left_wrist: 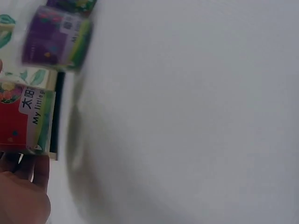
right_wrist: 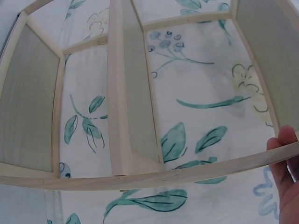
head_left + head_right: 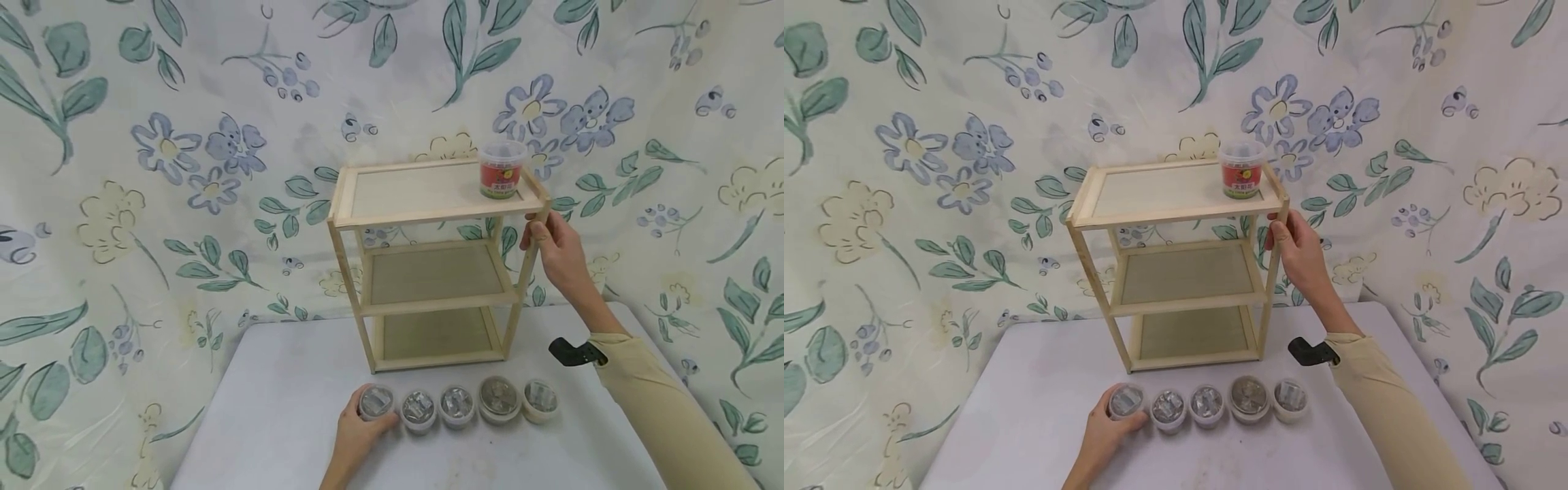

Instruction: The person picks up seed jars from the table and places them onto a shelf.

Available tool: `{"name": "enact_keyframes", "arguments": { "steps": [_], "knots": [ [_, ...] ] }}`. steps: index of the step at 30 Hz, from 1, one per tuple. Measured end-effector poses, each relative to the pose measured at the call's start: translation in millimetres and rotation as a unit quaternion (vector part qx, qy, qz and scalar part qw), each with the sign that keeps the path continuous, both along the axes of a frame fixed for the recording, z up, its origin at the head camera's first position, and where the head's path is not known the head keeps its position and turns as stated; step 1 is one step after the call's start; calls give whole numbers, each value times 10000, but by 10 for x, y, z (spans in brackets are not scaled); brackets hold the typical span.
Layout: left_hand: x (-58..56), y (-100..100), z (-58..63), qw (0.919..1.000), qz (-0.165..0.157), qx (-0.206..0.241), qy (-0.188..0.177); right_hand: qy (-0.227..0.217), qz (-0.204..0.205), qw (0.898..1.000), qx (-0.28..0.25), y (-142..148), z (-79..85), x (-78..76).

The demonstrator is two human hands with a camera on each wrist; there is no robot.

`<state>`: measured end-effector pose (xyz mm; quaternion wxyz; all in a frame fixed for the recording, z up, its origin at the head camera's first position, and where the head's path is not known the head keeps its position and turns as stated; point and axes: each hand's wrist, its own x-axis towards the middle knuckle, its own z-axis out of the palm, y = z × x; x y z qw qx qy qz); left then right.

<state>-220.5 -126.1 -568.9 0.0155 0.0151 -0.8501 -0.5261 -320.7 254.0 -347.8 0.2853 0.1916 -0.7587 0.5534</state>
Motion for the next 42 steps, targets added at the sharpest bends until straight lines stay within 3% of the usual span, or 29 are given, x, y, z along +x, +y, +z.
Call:
{"name": "enact_keyframes", "arguments": {
  "steps": [9, 19, 36, 42],
  "knots": [
    [-56, -56, 460, 9993, -96, 253, 256, -20, -15, 10000, 11, -6, 11, 16],
    [-146, -64, 1046, 9941, -328, 362, 970, -58, -102, 9999, 107, -47, 56, 53],
    [-374, 31, 1827, 9794, -853, 534, 1751, -80, -167, 9998, 54, -13, 10, 10],
    [-391, 58, 2257, 9696, -1045, 260, 2197, -88, -132, 9999, 57, -14, 1, -12]
  ]
}}
